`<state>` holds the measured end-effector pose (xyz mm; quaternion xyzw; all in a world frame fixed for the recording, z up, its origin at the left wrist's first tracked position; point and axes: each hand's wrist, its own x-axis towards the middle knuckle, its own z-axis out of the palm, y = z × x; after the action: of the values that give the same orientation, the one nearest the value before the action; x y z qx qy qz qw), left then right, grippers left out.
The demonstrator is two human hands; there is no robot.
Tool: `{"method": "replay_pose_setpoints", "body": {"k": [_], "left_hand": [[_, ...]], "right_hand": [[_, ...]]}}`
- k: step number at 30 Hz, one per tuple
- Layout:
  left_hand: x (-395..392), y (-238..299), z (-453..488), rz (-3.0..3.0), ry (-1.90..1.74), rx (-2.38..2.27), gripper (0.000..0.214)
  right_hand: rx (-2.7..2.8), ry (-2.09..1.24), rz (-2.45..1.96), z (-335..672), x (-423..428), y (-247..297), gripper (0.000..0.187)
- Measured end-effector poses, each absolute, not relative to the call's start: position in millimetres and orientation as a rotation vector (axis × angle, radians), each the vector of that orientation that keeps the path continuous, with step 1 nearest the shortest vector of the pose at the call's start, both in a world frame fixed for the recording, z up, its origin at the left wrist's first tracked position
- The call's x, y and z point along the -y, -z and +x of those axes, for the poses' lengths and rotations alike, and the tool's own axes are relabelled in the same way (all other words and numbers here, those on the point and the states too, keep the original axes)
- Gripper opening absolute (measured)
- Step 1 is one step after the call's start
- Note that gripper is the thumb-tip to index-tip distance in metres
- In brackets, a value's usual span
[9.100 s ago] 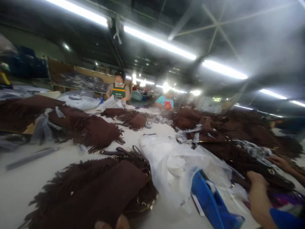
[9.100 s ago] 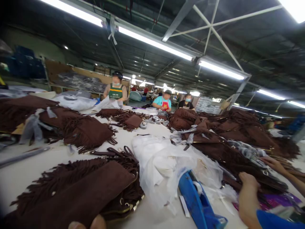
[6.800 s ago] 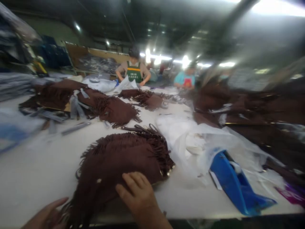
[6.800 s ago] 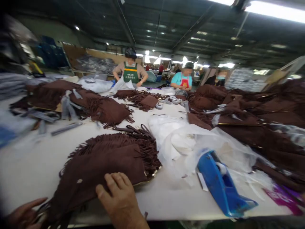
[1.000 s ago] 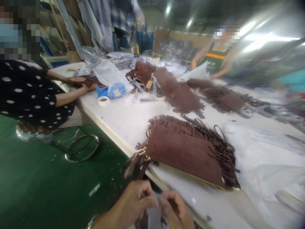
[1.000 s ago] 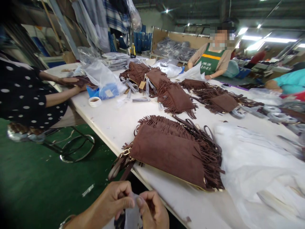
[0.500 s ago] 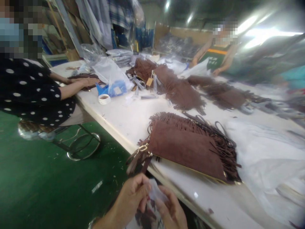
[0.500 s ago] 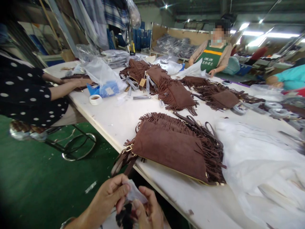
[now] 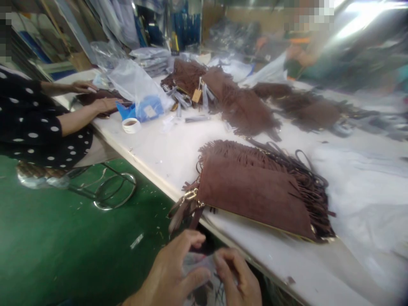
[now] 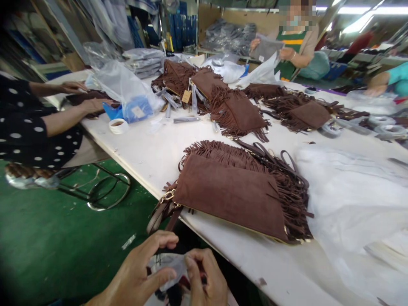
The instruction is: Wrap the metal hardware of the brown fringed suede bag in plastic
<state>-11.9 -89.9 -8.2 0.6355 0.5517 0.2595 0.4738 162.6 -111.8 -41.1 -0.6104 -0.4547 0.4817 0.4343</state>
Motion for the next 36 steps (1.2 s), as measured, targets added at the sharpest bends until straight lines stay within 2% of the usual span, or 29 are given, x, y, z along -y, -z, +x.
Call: {"method": "replay_pose_setpoints", "body": {"k": [3,4,12,18,23,30,36], "left_hand": [[86.0,12.3,-1.0,1.452,-0.628,-1.274,0.012],[85.7,15.8,2.0,1.367,-0.629,-1.262,0.01],[87.1,36.1,-4.3,1.029,-0.816,-1.342,0.026],[90.7,40.7,3.6,1.013,-0.761,-1.291,0.029],[96.9,45.8,9.8,0.958,-0.68,-1.214,0.029],[96.2,50.1,9.6,0.917,-0.619,-1.092,0.027],[97.3,56.4,8.9,0.798,-0.615,-0.996,0.04]], "right_hand": [[1.292,-1.151,-1.473,158.3,113.7,42.1,0.023],[1.306,-1.14,-1.482,158.1,114.5,43.0,0.023],[1.116,-1.147,-1.685,188.1,122.1,59.1,0.023],[0.904,-1.377,-1.474,171.9,127.9,58.2,0.051],[0.881,-1.441,-1.492,164.0,122.8,46.0,0.034],[0.848,-1.543,-1.375,176.3,120.1,42.5,0.039],[0.706,-1.606,-1.334,176.3,118.0,50.3,0.045]]}}
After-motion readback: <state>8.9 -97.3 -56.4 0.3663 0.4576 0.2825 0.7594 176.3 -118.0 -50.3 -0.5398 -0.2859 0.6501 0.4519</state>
